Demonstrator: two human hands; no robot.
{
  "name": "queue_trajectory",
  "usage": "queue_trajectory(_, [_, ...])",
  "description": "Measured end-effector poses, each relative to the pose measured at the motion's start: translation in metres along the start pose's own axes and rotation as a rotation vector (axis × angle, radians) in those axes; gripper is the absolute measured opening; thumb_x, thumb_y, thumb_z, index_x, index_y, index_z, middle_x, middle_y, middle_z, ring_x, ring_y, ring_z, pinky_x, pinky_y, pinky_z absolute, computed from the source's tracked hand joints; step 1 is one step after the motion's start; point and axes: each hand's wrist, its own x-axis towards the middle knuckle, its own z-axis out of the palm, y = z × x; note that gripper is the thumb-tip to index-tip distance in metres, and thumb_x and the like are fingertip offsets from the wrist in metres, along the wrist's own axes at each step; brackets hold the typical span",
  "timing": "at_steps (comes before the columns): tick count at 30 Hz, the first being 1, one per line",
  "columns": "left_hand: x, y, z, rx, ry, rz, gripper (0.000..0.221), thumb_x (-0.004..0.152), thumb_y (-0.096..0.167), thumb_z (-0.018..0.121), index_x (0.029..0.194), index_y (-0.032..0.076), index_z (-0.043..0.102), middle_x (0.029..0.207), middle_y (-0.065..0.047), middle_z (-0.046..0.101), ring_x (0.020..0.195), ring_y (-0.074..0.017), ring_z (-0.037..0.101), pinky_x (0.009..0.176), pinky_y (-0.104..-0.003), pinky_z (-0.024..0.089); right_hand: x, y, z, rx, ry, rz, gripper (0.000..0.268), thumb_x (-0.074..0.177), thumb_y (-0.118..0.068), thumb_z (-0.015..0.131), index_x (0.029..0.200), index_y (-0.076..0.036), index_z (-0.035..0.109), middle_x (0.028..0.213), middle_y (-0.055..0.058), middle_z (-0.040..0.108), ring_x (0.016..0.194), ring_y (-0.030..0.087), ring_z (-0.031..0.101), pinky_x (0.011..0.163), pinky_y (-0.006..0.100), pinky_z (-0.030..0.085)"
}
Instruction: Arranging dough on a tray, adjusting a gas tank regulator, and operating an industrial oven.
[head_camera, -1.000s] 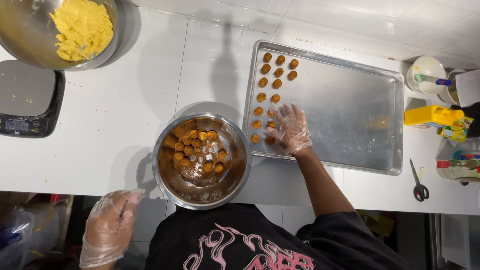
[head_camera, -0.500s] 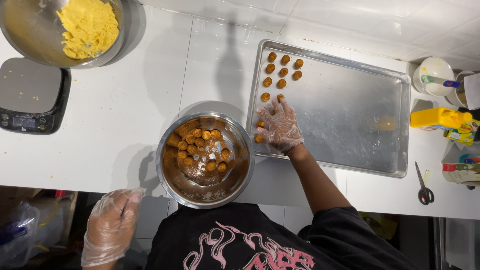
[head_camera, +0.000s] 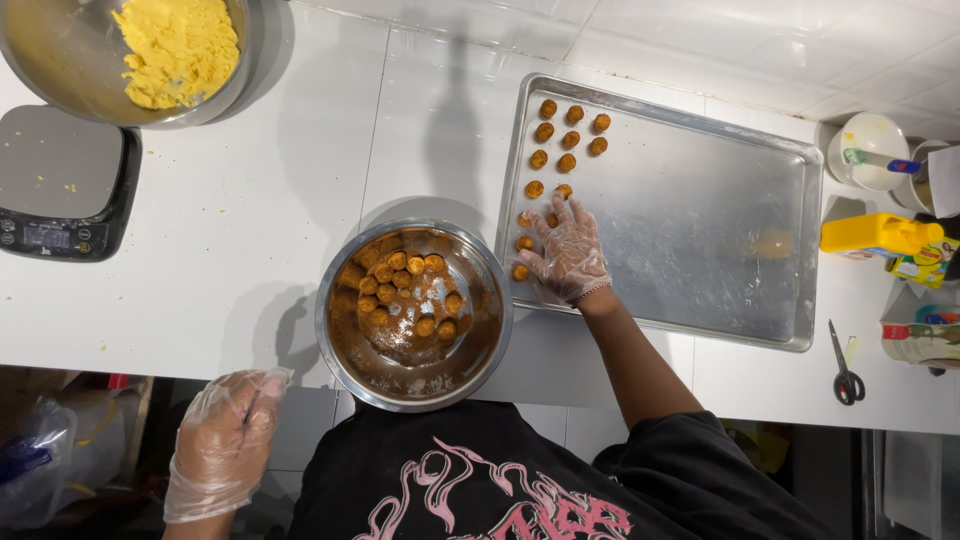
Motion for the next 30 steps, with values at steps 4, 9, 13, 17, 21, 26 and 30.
queue_trajectory(4, [-0.001,-0.002,0.001,-0.02,0.008,-0.001,0.014,0.101,0.007,0.062,0.11,0.001,0.073,0.093,-0.011,0.073,0.081,-0.028,0.068,0.079,-0.042,0.056,-0.008,-0.004,-0.008,-0.003,0.051,-0.017,0.08,0.097,-0.072,0.029,0.16,-0.023,0.037,0.17,0.018,0.014,0.155,0.044,0.009,0.122,0.06,0.011])
queue_trajectory(9, [0.002,0.002,-0.002,0.027,0.004,-0.006,0.018,0.102,0.008,0.061,0.11,0.0,0.075,0.098,-0.012,0.075,0.089,-0.0295,0.07,0.085,-0.042,0.057,-0.027,-0.008,-0.02,0.008,0.067,-0.02,0.072,0.1,-0.061,0.039,0.161,-0.023,0.036,0.171,0.014,0.016,0.156,0.04,0.007,0.123,0.059,0.008])
queue_trajectory(13, [-0.002,-0.005,0.002,0.0,0.012,0.002,0.018,0.102,0.008,0.062,0.113,0.0,0.074,0.098,-0.013,0.074,0.088,-0.0296,0.07,0.083,-0.043,0.057,-0.031,-0.025,-0.027,-0.066,-0.127,0.013,0.075,0.099,-0.065,0.033,0.162,-0.024,0.029,0.17,0.012,0.016,0.156,0.041,0.005,0.122,0.059,0.007])
queue_trajectory(17, [0.0,-0.004,0.002,-0.012,0.017,0.043,0.016,0.101,0.007,0.062,0.11,-0.001,0.073,0.092,-0.012,0.072,0.08,-0.0287,0.067,0.077,-0.043,0.056,-0.029,-0.025,-0.012,-0.077,-0.13,0.026,0.07,0.098,-0.067,0.036,0.158,-0.031,0.037,0.17,0.013,0.014,0.156,0.04,0.005,0.123,0.06,0.011])
queue_trajectory(21, [-0.001,-0.003,0.001,0.007,-0.008,0.001,0.019,0.102,0.009,0.061,0.112,0.0,0.074,0.098,-0.013,0.074,0.088,-0.0296,0.07,0.083,-0.043,0.056,-0.028,-0.025,-0.007,-0.079,-0.098,0.005,0.068,0.098,-0.065,0.041,0.155,-0.03,0.041,0.167,0.015,0.02,0.155,0.042,0.01,0.121,0.061,0.016])
queue_trajectory(26, [0.002,0.003,-0.001,0.001,-0.005,0.018,0.02,0.103,0.01,0.058,0.109,0.0,0.075,0.096,-0.012,0.074,0.086,-0.0292,0.069,0.081,-0.042,0.055,-0.034,-0.01,0.002,-0.087,-0.037,0.005,0.073,0.099,-0.066,0.029,0.16,-0.026,0.029,0.17,0.013,0.014,0.156,0.04,0.005,0.123,0.057,0.007])
queue_trajectory(30, [0.0,0.0,0.001,0.018,0.009,0.016,0.02,0.103,0.01,0.06,0.111,0.0,0.075,0.099,-0.013,0.075,0.091,-0.0297,0.072,0.084,-0.042,0.058,-0.053,0.013,0.013,0.073,0.3,0.062,0.068,0.097,-0.059,0.048,0.152,-0.02,0.053,0.166,0.014,0.033,0.154,0.035,0.016,0.122,0.051,0.012])
